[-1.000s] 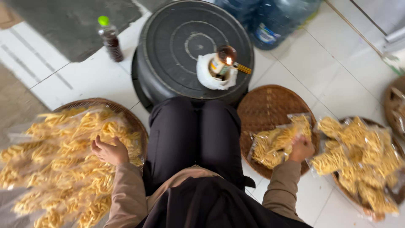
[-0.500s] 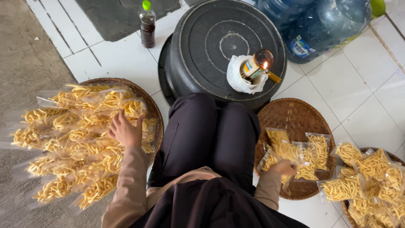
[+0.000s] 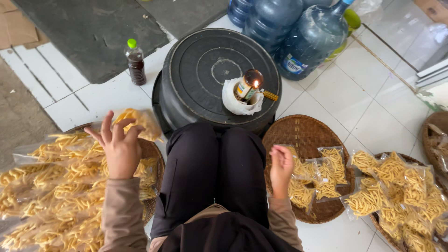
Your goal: The person sits on the floor and seals clear plastic bags filled with fried snack crackers by pinching each bag's open end over the flame of a small wick lamp, then sets the sealed bag aside and picks up the next one.
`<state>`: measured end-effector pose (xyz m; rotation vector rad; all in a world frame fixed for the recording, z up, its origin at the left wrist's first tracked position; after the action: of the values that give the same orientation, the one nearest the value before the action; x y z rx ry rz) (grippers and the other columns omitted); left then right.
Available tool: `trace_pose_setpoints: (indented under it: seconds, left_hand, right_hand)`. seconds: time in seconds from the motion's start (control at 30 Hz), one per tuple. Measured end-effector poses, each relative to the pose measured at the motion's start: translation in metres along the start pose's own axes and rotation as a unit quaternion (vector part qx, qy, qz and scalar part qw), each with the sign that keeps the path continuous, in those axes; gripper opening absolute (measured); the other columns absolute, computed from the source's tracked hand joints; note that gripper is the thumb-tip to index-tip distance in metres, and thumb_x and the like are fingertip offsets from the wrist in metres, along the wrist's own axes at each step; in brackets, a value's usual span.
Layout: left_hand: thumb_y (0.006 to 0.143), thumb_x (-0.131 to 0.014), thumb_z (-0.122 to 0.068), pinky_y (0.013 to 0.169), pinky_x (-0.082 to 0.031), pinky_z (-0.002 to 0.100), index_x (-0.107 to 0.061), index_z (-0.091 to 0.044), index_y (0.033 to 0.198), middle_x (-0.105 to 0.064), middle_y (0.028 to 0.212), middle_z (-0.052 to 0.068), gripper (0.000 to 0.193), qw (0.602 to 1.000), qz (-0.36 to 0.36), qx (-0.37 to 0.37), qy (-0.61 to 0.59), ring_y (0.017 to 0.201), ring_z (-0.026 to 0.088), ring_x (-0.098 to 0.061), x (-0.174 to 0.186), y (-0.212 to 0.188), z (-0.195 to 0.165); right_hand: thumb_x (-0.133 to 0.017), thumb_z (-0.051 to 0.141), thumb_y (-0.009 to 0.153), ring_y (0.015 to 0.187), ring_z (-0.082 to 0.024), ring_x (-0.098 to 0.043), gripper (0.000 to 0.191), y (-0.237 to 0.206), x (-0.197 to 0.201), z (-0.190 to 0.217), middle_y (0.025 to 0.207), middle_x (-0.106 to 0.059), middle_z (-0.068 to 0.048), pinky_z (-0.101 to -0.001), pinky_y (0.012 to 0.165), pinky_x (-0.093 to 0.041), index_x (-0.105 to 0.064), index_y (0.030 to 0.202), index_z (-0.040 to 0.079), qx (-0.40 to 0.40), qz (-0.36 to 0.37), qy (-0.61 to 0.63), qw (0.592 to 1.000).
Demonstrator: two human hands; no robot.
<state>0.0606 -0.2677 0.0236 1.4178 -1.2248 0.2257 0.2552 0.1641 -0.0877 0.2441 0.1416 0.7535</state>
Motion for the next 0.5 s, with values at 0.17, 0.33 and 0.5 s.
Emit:
trace_pose_setpoints:
  seconds: [0.17, 0.33, 0.5]
  left_hand:
    - [0.077, -0.069, 0.008, 0.128, -0.009, 0.070, -0.073, -0.020, 0.084, -0.062, 0.130, 0.003, 0.030, 0.965, 0.032, -0.193, -0.173, 0.150, 0.037, -0.037, 0.066, 0.040, -0.078]
    - [0.076, -0.074, 0.003, 0.126, -0.013, 0.070, -0.071, -0.017, 0.085, -0.059, 0.127, 0.005, 0.022, 0.877, 0.087, -0.314, -0.354, 0.145, 0.036, -0.042, 0.076, 0.056, -0.143]
    - [0.077, -0.075, 0.001, 0.126, -0.017, 0.067, -0.066, -0.013, 0.092, -0.058, 0.133, 0.007, 0.022, 0.843, 0.159, -0.292, -0.423, 0.145, 0.038, -0.046, 0.044, 0.050, -0.174]
  right_hand:
    - [-0.065, 0.021, 0.105, 0.120, -0.019, -0.065, 0.033, 0.009, -0.057, 0.058, 0.126, -0.069, -0.012, -0.0326, 0.106, -0.051, -0.062, 0.130, 0.000, -0.038, 0.126, 0.054, 0.990]
    - [-0.079, 0.059, 0.082, 0.137, -0.018, -0.057, 0.101, -0.001, -0.116, 0.113, 0.151, -0.055, -0.008, -0.0349, 0.115, -0.044, -0.031, 0.158, 0.011, -0.039, 0.368, 0.214, 0.904]
    - [-0.096, 0.042, 0.071, 0.128, -0.016, -0.057, 0.113, -0.033, -0.132, 0.092, 0.142, -0.056, -0.005, -0.0355, 0.108, -0.045, -0.033, 0.158, 0.006, -0.174, 0.470, 0.237, 0.833]
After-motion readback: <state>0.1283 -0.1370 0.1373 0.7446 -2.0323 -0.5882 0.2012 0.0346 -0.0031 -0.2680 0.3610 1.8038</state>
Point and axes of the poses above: each hand's wrist, its own y-axis towards the middle knuckle, its own x-axis out of the back of the hand, z = x × y, the point moved 6 cm from there along y, towards the middle knuckle
